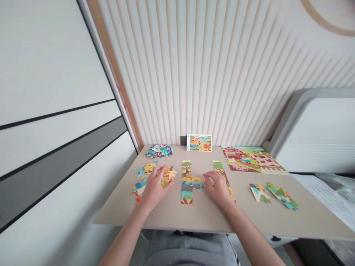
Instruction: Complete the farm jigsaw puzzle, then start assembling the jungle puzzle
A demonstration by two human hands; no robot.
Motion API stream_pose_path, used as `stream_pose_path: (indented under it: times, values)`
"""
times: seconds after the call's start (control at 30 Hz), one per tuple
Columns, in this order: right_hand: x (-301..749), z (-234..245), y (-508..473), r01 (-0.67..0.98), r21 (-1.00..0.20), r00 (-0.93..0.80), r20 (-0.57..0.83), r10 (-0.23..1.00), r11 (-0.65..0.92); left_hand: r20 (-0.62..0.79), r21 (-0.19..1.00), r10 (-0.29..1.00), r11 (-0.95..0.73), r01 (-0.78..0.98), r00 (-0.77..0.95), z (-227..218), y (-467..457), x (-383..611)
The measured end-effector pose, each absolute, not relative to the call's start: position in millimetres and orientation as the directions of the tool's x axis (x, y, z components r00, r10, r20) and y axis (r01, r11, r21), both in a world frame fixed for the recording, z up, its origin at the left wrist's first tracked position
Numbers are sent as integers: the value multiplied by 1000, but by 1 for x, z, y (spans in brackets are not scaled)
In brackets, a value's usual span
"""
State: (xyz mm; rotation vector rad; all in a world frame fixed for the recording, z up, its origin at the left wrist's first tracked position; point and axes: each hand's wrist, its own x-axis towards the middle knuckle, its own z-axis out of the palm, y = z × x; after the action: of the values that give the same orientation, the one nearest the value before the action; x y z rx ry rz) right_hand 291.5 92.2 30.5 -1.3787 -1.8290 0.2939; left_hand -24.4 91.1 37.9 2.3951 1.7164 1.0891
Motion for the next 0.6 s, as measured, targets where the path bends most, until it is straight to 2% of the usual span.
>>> stream_pose_path:
  times: [0.1, 0.2, 0.3, 0.43, 0.5, 0.6]
  values:
    - [277, 39, 83, 525, -707, -233, 416, 879, 474, 550, 464, 812, -490, 738, 194, 38, 82, 32]
    - [269, 43, 77, 420, -787, -300, 350, 887, 452, 544, 514, 817, -504, 694, 190, 29, 78, 74]
    - [268, 37, 80, 366, -854, -262, 287, 921, 370, 534, 541, 817, -528, 654, 218, 16, 76, 88]
    - [274, 23, 91, 265, -928, -131, 235, 963, 262, 512, 553, 824, -534, 639, 245, 9, 71, 76]
    - [278, 19, 95, 311, -917, -58, 244, 968, 250, 490, 530, 836, -510, 677, 246, 9, 68, 68]
    - [284, 20, 104, 503, -825, -15, 287, 958, 256, 468, 462, 863, -423, 780, 190, 10, 65, 63]
